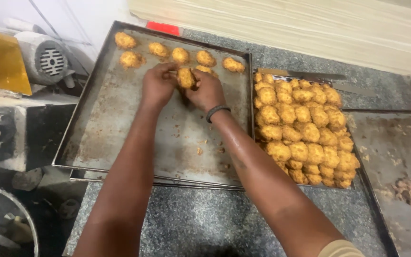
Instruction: The recorder is picking up small baked items from one tray and placing them onto another tray in a bakery environment.
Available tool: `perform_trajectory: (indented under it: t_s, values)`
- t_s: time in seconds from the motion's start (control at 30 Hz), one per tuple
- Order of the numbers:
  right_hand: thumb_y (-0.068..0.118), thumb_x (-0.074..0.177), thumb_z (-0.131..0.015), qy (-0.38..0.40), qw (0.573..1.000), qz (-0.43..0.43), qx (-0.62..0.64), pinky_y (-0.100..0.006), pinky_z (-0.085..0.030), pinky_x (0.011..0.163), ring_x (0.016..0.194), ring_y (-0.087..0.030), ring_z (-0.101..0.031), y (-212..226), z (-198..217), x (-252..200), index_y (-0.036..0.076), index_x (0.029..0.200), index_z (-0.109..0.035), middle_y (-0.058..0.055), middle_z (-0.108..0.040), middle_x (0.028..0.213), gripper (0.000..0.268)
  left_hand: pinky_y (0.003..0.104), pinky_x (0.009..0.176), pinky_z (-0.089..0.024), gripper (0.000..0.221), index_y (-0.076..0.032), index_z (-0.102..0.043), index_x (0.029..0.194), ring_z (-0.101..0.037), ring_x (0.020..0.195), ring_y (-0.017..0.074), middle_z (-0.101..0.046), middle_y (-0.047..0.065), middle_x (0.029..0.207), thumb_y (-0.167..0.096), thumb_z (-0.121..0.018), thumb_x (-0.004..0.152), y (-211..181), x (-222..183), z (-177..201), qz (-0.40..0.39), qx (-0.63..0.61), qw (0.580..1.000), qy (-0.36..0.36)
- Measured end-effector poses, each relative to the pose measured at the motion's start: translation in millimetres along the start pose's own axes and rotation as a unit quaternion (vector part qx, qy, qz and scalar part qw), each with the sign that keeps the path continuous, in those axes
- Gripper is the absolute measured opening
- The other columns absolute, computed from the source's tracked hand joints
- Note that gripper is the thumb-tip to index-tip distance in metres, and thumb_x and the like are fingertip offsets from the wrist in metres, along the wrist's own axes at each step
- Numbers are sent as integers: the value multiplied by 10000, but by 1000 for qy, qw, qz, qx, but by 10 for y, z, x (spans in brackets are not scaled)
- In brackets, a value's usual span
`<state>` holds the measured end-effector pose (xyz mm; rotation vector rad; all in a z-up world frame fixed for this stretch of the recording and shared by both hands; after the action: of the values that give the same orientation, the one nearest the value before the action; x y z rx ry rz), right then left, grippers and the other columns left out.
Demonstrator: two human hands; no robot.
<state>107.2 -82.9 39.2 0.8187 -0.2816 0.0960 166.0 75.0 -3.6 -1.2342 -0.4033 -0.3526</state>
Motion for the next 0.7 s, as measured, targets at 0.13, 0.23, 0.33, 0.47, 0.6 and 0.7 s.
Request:
perform_trajectory:
  t_s: [0.13,0.23,0.33,0.47,0.6,0.7]
  values:
    - [183,736,-835,-27,999,4,-31,-344,-591,824,952,-257,-720,-173,126,-6,41,1293,-642,-166,-693,1154,606,271,751,-572,371,9,-699,1235,-734,851,137,-792,133,997,47,-691,866,-160,-89,-86,96,-67,993,35]
    - [205,739,-823,-34,998,24,-42,-356,-580,863,964,-279,-708,-109,313,-110,31,1297,-661,-163,-687,1159,606,249,725,-591,355,51,-693,1202,-750,873,115,-776,108,1032,101,-634,856,-288,-111,-204,59,-156,985,43]
    - [210,719,-837,-51,997,30,-50,-370,-573,879,988,-293,-697,-160,537,-197,28,1274,-668,-161,-678,1150,608,236,687,-578,372,22,-706,1226,-737,799,122,-790,102,960,81,-644,864,-319,-142,-419,112,-170,977,59]
    - [210,709,-863,-103,990,72,-62,-395,-559,905,1069,-327,-676,-233,956,-334,42,1229,-695,-153,-671,1206,571,226,706,-565,328,29,-734,1180,-700,823,83,-772,77,1026,58,-710,854,-586,-159,-668,76,-166,982,39]
    - [234,715,-830,-64,997,-13,-36,-380,-582,898,1014,-285,-724,-388,1383,-426,86,1219,-701,-104,-730,1148,540,205,721,-559,317,7,-758,1144,-701,813,44,-780,40,1006,25,-742,827,-879,-132,-1061,81,-159,982,64]
    - [239,711,-857,-104,993,-1,-63,-387,-579,902,1025,-299,-708,-555,1727,-521,69,1206,-710,-147,-712,1128,544,238,667,-505,261,-4,-800,1116,-618,741,69,-762,69,903,5,-762,858,-1194,-185,-1334,95,-135,982,93]
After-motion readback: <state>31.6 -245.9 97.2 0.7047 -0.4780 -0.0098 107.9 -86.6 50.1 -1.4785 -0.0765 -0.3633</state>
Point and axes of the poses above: each hand's wrist, its own x-axis towards the middle knuckle, its own z-axis out of the back of the hand, y = z × x, the point moved 8 cm from there along x, towards the middle knuckle
